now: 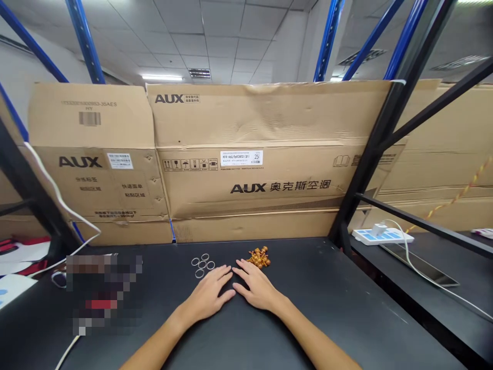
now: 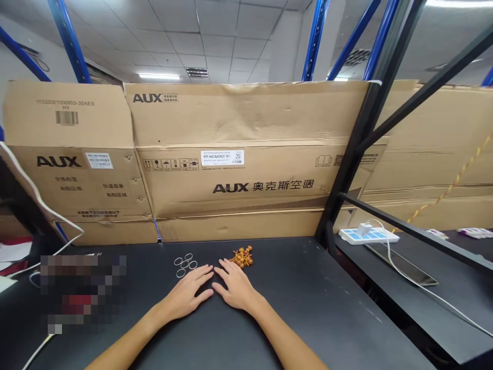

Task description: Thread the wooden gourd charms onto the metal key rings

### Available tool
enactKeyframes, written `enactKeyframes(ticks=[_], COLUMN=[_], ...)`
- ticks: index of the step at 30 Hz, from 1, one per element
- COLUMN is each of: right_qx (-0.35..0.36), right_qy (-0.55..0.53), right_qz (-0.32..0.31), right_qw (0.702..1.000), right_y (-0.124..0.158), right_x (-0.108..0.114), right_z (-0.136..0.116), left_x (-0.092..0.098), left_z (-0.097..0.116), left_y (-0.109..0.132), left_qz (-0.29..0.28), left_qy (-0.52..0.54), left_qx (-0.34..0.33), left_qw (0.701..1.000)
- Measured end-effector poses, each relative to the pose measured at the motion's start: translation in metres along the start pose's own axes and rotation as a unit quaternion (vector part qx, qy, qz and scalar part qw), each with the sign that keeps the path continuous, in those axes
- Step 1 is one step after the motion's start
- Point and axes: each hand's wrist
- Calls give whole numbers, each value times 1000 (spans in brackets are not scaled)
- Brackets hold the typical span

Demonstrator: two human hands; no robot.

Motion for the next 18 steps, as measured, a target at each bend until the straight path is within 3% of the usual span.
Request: enactKeyframes(ticks=[8,18], right_qx=[-5,4], right_qy=[-4,1], right_qz=[-31,-11], right_qw=[999,1000], right_y=[1,0], right_x=[4,3], right_z=[3,4], left_x=[4,4], left_z=[6,8], left_y=[-2,-3], left_qz=[-18,-20], left_qy=[8,-1], left_qx=[46,37], left_qw=[999,999])
Point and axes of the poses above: each hand's wrist, its own y-axis away from the middle knuckle, its own x-axis out of the back of the hand, z = x × y, and after that the axes turned 3 degrees about z, right-handed
